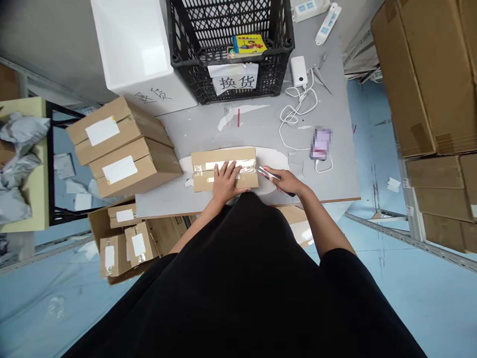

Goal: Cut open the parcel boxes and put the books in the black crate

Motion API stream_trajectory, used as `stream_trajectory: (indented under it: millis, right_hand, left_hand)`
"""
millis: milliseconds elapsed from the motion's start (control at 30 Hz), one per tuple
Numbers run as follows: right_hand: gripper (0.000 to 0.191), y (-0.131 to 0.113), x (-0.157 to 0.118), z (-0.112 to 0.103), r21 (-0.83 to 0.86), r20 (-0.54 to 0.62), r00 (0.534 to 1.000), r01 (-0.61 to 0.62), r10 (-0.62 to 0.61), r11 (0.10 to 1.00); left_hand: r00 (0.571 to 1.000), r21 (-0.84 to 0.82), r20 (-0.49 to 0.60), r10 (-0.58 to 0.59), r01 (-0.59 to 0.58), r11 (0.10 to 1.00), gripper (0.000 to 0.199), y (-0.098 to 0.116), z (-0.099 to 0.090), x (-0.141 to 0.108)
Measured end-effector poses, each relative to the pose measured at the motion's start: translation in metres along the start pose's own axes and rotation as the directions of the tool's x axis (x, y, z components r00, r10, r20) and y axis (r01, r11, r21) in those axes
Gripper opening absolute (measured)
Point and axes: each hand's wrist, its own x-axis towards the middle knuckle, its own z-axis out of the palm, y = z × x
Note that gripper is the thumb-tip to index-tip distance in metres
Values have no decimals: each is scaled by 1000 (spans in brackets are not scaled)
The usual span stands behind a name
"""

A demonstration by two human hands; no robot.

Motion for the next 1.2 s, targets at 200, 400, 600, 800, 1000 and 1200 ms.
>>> stream_trajectory:
  millis: [200,400,600,800,1000,1200]
  right_hand:
    - [61,-1,-5,-8,-124,38,999,5,-1,992]
    - [62,-4,3,-7,-100,28,999,22,-19,995]
    - [63,3,1,-4,-96,78,997,12,-4,995]
    - [64,5,-2,-2,-17,115,993,-26,28,1000]
    - [72,11,-9,3,212,162,987,-57,22,976]
    - [84,37,-32,14,499,131,986,-157,104,852]
  left_hand:
    - [1000,13,0,-3,3,1000,88,0,-2,0]
    - [1000,6,13,18,-18,1000,85,-1,-5,3]
    - [1000,0,-1,9,-9,1000,83,-2,-4,3]
    - [999,-8,-16,29,-29,1000,82,-3,-3,4]
    - [1000,6,25,18,-18,1000,83,0,-7,3]
    - [998,-43,26,57,-56,998,94,0,-6,3]
